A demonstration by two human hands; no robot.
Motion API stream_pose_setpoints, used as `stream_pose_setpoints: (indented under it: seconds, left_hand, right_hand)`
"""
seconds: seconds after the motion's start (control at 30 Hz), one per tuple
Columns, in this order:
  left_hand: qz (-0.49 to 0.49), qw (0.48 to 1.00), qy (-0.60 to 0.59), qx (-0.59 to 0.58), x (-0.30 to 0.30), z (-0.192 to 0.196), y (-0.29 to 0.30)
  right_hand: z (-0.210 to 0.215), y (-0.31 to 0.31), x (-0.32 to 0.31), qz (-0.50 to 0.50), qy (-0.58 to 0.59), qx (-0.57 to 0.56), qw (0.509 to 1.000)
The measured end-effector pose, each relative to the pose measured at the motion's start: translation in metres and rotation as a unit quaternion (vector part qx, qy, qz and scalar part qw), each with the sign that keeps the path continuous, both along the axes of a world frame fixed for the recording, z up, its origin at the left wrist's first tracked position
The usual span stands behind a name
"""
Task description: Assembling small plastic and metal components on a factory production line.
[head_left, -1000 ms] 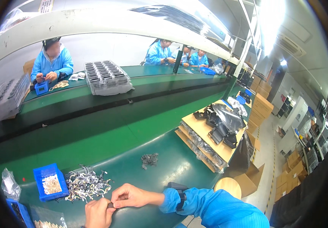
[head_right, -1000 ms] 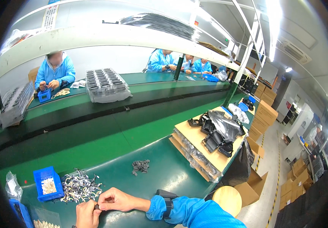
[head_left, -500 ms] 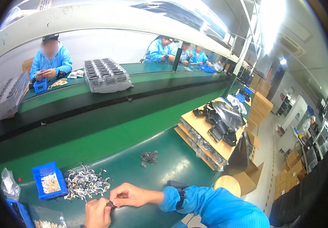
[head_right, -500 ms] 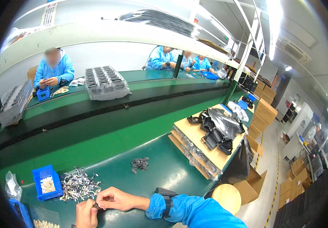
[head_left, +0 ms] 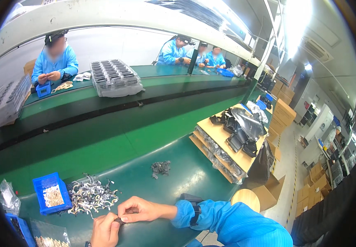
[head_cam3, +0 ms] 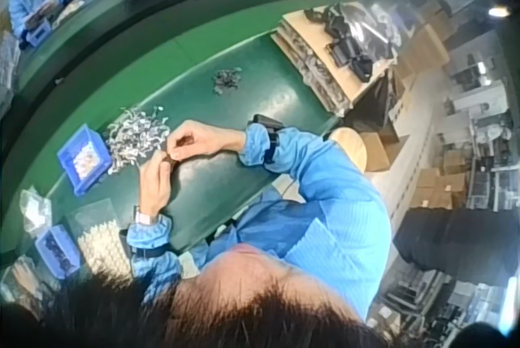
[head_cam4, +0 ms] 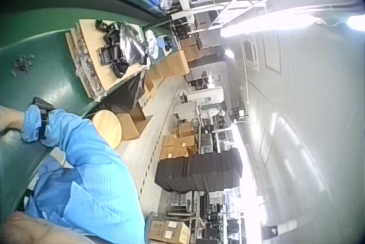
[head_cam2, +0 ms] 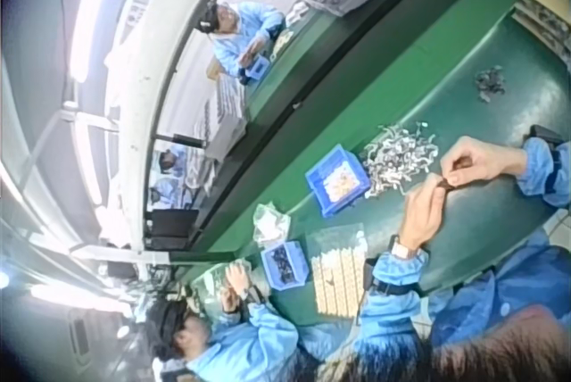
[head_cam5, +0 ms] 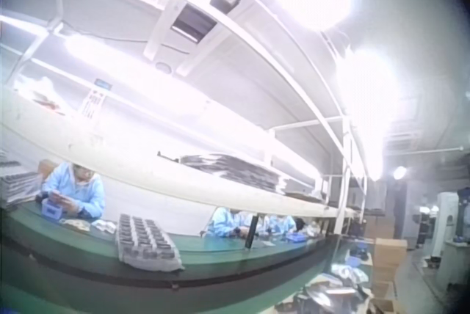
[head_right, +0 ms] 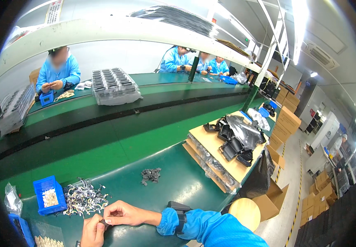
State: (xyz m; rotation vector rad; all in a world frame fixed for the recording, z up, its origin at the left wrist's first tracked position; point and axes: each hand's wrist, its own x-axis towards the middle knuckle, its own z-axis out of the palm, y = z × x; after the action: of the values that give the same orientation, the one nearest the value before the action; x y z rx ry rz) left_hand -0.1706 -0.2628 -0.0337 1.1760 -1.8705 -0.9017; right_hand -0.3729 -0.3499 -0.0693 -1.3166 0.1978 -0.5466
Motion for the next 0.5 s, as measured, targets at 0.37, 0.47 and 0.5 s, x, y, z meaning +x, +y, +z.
stream_pose_setpoints:
  seconds: [0.37, 0.47, 0.5]
  left_hand:
    - [0.004, 0.993, -0.075, -0.094, -0.004, 0.0, -0.003]
    - [-0.009, 0.984, -0.117, -0.134, -0.005, -0.001, -0.004]
    - [-0.009, 0.983, -0.118, -0.141, -0.006, -0.002, -0.005]
  right_hand:
    - [-0.014, -0.003, 0.001, -0.018, 0.044, -0.001, 0.999]
    - [-0.014, -0.003, -0.002, -0.009, 0.066, -0.004, 0.998]
    - [-0.014, -0.004, -0.002, -0.009, 0.066, -0.004, 0.998]
